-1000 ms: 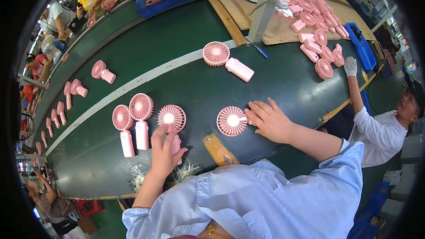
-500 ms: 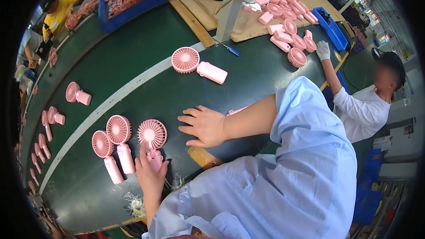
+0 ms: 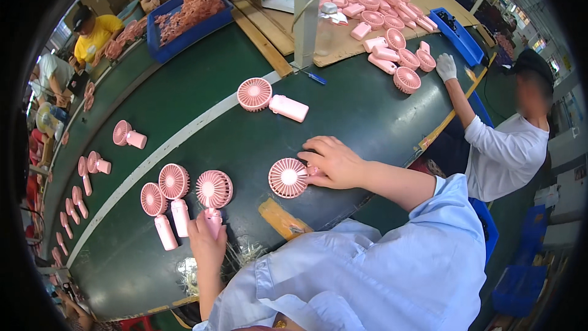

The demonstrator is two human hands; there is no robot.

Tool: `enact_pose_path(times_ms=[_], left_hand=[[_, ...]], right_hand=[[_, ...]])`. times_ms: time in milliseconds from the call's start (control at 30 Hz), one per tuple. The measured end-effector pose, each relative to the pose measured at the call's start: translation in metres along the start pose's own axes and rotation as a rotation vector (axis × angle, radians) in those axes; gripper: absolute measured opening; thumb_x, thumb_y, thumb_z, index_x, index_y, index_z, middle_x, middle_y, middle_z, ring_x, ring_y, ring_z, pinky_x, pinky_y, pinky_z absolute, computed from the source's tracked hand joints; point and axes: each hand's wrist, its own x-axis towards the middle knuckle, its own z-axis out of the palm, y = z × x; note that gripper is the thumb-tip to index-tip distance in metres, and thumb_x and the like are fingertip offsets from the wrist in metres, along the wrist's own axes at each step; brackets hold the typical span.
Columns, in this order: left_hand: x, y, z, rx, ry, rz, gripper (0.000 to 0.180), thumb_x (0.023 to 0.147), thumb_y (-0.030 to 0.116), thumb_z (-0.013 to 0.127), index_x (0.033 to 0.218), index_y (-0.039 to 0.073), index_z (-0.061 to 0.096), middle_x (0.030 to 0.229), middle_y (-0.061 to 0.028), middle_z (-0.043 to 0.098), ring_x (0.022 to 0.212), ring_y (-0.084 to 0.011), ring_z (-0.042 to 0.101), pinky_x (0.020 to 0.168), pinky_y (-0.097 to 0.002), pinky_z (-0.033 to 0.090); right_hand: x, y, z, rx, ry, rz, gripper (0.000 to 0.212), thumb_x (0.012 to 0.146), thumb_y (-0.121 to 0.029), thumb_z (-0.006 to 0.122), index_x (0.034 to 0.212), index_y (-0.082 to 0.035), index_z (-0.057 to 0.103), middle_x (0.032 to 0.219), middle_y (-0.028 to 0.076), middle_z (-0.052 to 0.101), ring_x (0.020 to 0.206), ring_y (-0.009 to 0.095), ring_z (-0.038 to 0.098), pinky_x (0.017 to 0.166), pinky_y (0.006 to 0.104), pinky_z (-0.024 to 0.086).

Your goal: The person tests handheld fans on an assembly line by picking them up from a conveyor belt, pressing buttons to turn on their lights and motors, wiping fans with a cloth, and placing them back onto the belt.

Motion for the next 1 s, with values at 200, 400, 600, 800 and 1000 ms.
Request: enact_pose_path(times_ms=[200,400,600,800,1000], left_hand=[[0.009,-0.020,-0.004,-0.952,0.061,-0.345,0.026,0.088,0.010,0.048,0.112,0.000,0.048,0.086,-0.0080,0.061,0.074,-0.0171,0.059,0.066,-0.0277,0.048],[0.053,0.012,0.016,-1.688,-0.042,-0.338,0.028,0.088,0.010,0.050,0.114,0.000,0.043,0.104,-0.0191,0.058,0.084,-0.0278,0.062,0.071,-0.0389,0.055],[0.080,0.043,0.049,-1.736,-0.005,-0.346,0.028,0.087,0.017,0.051,0.111,0.007,0.042,0.085,-0.0117,0.058,0.066,-0.0186,0.059,0.057,-0.0301,0.051],[0.085,0.022,0.064,-1.698,-0.023,-0.241,0.024,0.088,0.017,0.043,0.109,0.005,0.041,0.081,-0.0124,0.057,0.061,-0.0188,0.058,0.054,-0.0294,0.049],[0.090,0.016,0.065,-1.617,-0.015,-0.244,0.027,0.087,0.020,0.045,0.108,0.003,0.041,0.081,-0.0144,0.056,0.059,-0.0197,0.057,0.052,-0.0299,0.048]], right_hand=[[-0.015,0.018,0.004,-0.064,-0.151,0.105,0.054,0.071,-0.030,0.067,0.117,-0.007,0.049,0.107,0.014,0.051,0.100,0.030,0.049,0.086,0.0402,0.041],[0.038,-0.004,0.030,1.322,0.026,0.507,0.025,0.089,-0.019,0.052,0.108,-0.003,0.047,0.084,0.009,0.059,0.066,0.015,0.060,0.058,0.0258,0.049],[0.105,-0.032,0.077,1.763,0.115,0.513,0.028,0.088,-0.018,0.053,0.109,-0.002,0.045,0.084,0.011,0.060,0.068,0.017,0.061,0.060,0.0287,0.053],[0.107,-0.019,0.105,1.656,0.078,0.538,0.022,0.088,-0.017,0.050,0.103,0.000,0.049,0.080,0.011,0.060,0.062,0.017,0.061,0.055,0.0274,0.053],[0.109,-0.013,0.109,1.572,0.037,0.526,0.027,0.086,-0.018,0.045,0.105,0.000,0.050,0.081,0.013,0.060,0.063,0.018,0.060,0.057,0.0274,0.049]])
